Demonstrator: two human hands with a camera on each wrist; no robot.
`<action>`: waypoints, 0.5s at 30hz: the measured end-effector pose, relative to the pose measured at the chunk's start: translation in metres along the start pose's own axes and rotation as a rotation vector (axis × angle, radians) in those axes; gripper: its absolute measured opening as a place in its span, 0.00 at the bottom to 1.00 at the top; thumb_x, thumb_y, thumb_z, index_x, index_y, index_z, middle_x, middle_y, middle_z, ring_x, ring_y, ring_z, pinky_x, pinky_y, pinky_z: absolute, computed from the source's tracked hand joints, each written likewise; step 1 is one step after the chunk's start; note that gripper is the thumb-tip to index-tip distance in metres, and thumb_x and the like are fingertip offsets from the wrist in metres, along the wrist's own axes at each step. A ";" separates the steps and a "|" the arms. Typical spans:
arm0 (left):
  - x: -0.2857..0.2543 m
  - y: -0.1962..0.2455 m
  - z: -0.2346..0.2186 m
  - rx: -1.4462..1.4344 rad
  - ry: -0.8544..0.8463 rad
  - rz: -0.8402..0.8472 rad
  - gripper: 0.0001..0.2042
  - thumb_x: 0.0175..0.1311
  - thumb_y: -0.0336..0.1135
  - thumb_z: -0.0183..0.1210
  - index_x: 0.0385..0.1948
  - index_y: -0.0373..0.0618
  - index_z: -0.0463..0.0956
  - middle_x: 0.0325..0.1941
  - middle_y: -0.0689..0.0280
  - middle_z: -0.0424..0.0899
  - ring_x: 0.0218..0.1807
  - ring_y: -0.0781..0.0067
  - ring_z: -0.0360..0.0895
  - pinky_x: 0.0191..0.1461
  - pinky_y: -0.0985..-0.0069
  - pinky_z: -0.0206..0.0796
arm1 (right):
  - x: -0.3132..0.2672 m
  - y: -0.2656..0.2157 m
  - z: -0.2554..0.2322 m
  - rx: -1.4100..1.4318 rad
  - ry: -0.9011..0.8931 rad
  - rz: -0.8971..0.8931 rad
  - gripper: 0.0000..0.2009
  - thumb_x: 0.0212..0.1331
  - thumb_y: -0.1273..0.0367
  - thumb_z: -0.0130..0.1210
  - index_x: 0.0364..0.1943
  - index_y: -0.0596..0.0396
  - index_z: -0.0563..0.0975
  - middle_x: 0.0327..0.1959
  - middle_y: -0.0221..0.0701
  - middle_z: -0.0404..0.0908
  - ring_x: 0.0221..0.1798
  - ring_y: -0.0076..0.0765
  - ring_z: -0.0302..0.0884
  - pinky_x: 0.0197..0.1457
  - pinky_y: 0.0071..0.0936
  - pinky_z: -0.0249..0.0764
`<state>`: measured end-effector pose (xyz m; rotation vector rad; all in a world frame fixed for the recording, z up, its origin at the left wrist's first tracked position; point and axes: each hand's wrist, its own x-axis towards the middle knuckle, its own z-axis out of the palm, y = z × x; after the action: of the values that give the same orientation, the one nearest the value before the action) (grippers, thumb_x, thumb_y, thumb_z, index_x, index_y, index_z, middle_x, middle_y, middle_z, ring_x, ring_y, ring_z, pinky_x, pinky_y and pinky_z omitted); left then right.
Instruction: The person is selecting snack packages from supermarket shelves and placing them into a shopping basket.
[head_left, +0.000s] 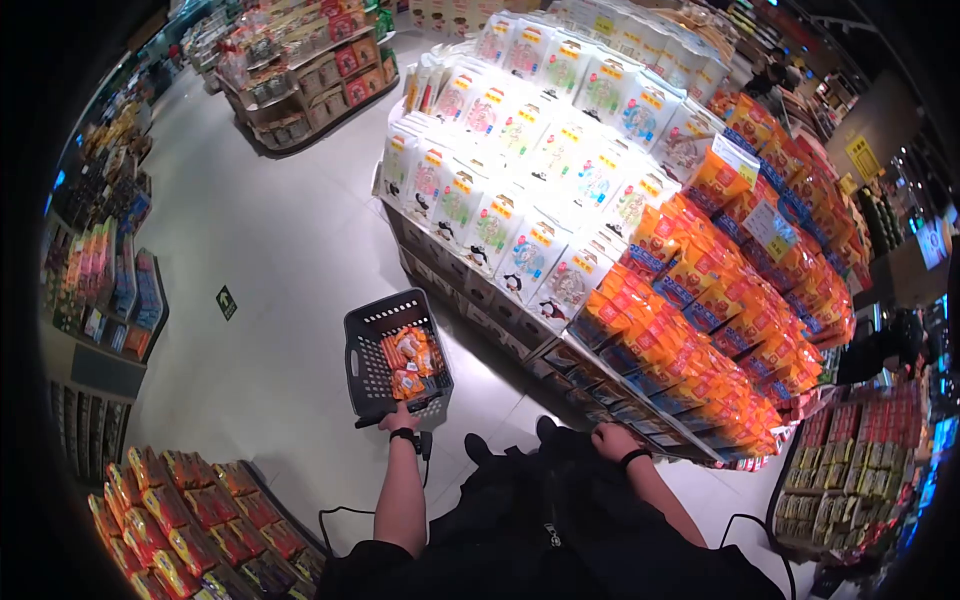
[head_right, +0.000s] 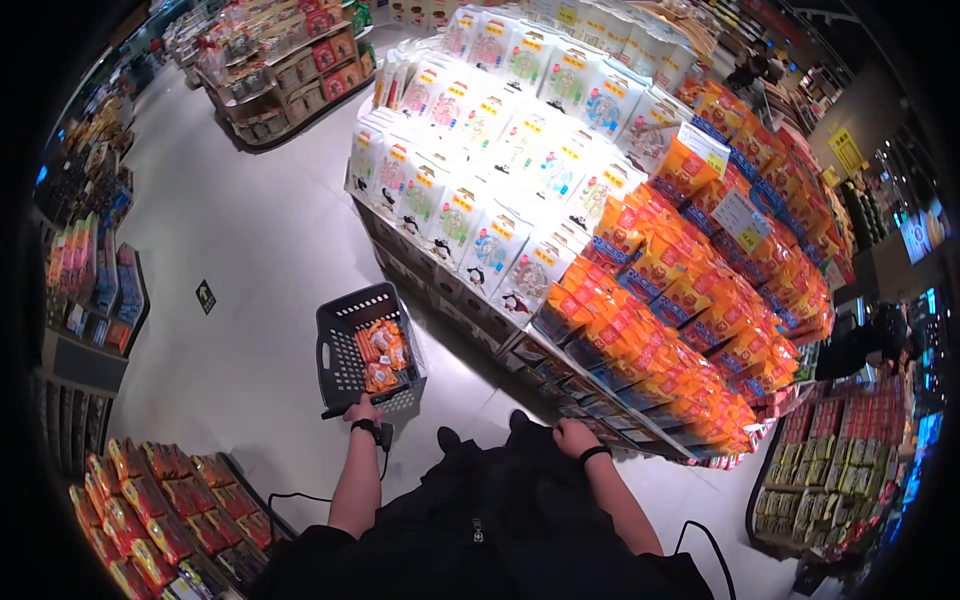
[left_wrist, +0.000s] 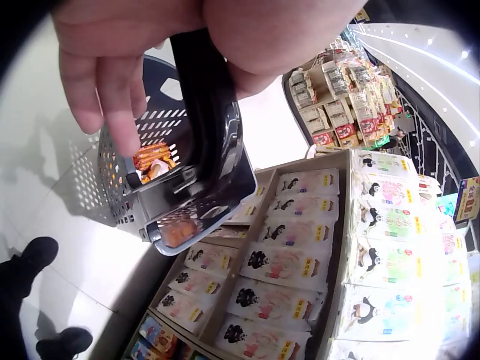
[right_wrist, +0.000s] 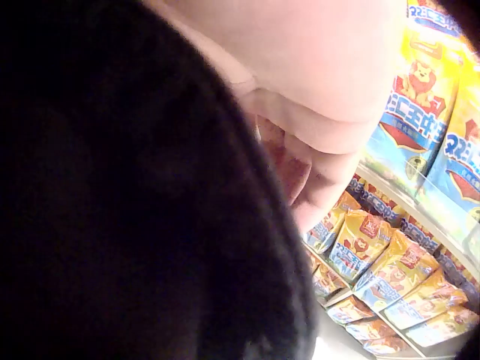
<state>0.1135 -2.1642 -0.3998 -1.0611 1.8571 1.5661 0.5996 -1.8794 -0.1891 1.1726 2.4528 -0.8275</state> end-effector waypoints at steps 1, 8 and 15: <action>0.001 0.020 0.006 0.116 -0.089 -0.096 0.38 0.71 0.34 0.72 0.63 0.45 0.43 0.65 0.32 0.72 0.45 0.35 0.92 0.41 0.44 0.93 | -0.003 -0.011 -0.002 0.041 -0.021 0.035 0.15 0.74 0.61 0.61 0.53 0.56 0.88 0.50 0.48 0.93 0.57 0.59 0.90 0.65 0.51 0.84; -0.027 0.031 0.055 -0.094 -0.021 -0.131 0.39 0.79 0.44 0.63 0.74 0.24 0.50 0.56 0.33 0.84 0.37 0.31 0.94 0.30 0.47 0.90 | 0.051 -0.048 -0.074 0.294 0.220 -0.155 0.11 0.75 0.68 0.61 0.51 0.61 0.86 0.50 0.49 0.91 0.55 0.59 0.89 0.61 0.47 0.85; 0.000 0.033 0.069 -0.131 -0.336 -0.313 0.27 0.93 0.47 0.45 0.79 0.36 0.57 0.60 0.31 0.88 0.49 0.28 0.94 0.41 0.42 0.91 | 0.121 -0.063 -0.181 0.285 0.794 -0.159 0.12 0.74 0.75 0.61 0.58 0.61 0.79 0.56 0.50 0.80 0.61 0.63 0.82 0.64 0.50 0.82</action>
<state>0.0793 -2.0963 -0.3954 -1.0137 1.3136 1.5790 0.4721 -1.7263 -0.0823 1.6744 3.1640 -0.8988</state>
